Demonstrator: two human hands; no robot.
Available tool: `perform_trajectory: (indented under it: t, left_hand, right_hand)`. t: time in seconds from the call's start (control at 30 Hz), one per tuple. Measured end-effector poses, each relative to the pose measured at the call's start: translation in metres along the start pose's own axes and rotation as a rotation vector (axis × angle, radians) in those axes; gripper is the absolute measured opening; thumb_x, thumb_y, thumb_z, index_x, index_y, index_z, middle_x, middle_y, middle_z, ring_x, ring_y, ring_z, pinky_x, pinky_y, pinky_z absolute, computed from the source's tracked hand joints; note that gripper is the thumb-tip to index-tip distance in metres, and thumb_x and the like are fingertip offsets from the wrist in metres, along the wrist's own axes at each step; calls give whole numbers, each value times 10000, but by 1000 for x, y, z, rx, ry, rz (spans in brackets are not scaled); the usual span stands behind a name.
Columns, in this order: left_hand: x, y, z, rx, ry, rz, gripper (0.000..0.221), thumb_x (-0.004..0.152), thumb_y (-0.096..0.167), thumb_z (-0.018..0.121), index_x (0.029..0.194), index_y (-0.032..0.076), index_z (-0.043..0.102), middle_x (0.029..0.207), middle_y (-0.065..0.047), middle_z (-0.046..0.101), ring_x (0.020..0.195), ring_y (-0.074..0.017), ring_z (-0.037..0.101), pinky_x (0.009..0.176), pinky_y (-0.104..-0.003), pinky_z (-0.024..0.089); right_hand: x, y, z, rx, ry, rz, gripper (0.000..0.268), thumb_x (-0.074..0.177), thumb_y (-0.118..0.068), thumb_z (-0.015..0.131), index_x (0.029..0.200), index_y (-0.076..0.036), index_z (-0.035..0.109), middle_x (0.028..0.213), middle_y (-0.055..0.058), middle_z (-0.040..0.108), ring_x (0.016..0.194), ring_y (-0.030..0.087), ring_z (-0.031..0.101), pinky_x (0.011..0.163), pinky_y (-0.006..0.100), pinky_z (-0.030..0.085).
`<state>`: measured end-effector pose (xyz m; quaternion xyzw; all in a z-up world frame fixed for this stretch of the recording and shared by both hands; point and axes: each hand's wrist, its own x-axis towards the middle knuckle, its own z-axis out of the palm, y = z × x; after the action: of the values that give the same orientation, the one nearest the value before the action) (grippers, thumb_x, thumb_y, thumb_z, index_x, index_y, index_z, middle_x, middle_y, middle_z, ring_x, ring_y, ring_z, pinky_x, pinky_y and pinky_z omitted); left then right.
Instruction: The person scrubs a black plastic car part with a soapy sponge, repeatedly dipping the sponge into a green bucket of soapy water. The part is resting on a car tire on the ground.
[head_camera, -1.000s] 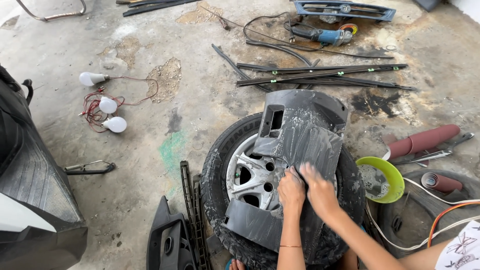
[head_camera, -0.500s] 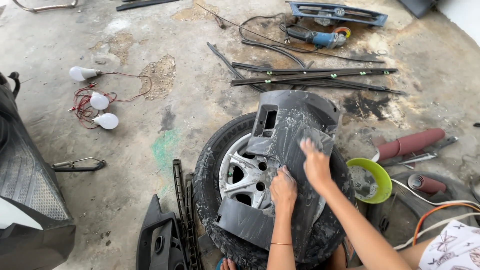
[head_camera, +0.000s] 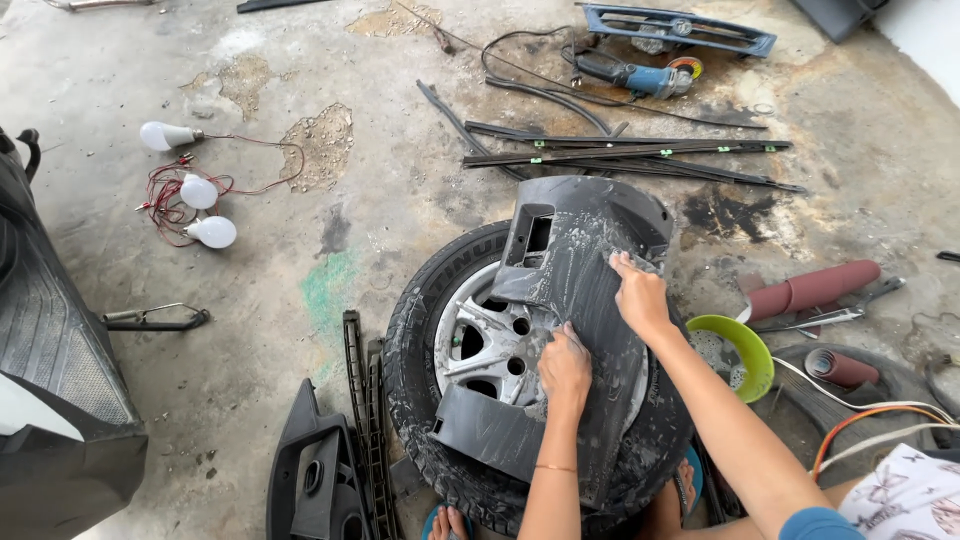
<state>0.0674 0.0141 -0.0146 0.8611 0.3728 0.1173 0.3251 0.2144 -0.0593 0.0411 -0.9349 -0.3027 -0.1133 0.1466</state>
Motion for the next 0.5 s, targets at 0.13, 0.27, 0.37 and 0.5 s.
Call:
perform_trajectory:
  t: [0.13,0.27,0.37,0.5]
  left_hand:
    - [5,0,1,0,11,8,496,1110,342,343,877,17,637,688,-269,700,680,-408,753,591,-496,616]
    - [0,-9,16,27,27,17,483,1106,351,354,895,25,641,680,-252,700,679,-406,756,592,-498,619]
    - [1,-5,12,42,35,22,480,1103,355,356,894,33,644,685,-250,702,687,-410,756,607,-505,622]
    - [2,-1,14,58,30,10,485,1103,351,347,881,33,638,693,-256,703,699,-423,755,619,-520,619]
  right_hand:
    - [-43,-57,-76,132,50,-39,751,819,174,554,1489,-155,471,1324,257,572,1154,373,597,773,493,582]
    - [-119,-57,-55,-35,32,-141,804,832,130,545,1464,-356,439,1460,245,462,1262,379,528,742,436,608]
    - [-130,-58,-62,-8,-55,-106,882,806,161,503,1497,-370,363,1513,287,357,1344,411,425,812,450,604]
    - [-85,-35,-52,152,-183,67,924,816,186,435,1535,-378,297,1544,348,222,1419,443,284,895,478,566]
